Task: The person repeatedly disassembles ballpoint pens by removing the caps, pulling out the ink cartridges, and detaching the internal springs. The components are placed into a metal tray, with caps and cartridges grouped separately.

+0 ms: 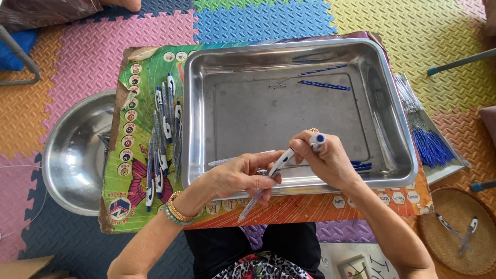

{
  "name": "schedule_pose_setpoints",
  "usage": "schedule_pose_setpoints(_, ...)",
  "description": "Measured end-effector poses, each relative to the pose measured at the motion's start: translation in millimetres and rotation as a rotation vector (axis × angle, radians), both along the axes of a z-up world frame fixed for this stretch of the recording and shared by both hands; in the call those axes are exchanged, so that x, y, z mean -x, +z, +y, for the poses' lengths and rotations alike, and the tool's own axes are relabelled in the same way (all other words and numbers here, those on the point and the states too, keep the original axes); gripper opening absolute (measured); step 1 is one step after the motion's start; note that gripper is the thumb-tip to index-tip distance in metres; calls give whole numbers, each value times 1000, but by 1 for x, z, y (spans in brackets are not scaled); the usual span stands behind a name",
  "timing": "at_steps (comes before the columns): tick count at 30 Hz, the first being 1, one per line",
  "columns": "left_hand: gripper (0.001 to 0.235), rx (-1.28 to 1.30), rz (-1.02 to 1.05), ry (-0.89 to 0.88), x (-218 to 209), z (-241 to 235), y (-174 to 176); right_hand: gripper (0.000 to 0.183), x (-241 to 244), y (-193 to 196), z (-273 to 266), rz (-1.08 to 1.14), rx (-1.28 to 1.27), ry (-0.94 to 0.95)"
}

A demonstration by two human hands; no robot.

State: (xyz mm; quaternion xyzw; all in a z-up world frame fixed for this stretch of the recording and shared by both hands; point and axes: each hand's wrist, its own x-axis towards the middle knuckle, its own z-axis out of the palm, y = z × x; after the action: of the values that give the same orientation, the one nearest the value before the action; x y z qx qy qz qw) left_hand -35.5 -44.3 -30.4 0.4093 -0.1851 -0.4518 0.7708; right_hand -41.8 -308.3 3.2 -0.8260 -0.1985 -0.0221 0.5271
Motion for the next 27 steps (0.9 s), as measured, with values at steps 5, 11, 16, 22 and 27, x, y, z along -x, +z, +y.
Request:
schedule_pose_setpoints(5,83,19,-12,-42,4,-7,3,52,-1,-22,-6,-43,39,-182)
schedule_pose_setpoints(11,88,-56,-18,-127,9,8,15,63,-18,-10,-58,132,-20,-600)
schedule_pose_setpoints(16,91,-264,-54,-247,-6,22,38,60,-5,-21,-122,212,255,-577)
schedule_pose_setpoints(22,46,-789,-579,-146,-22,3,54,40,7,-40,-141,448,871,-277)
schedule_pose_setpoints(27,37,-987,-1397,51,-35,-30,55,48,21,5,-97,124,572,-292)
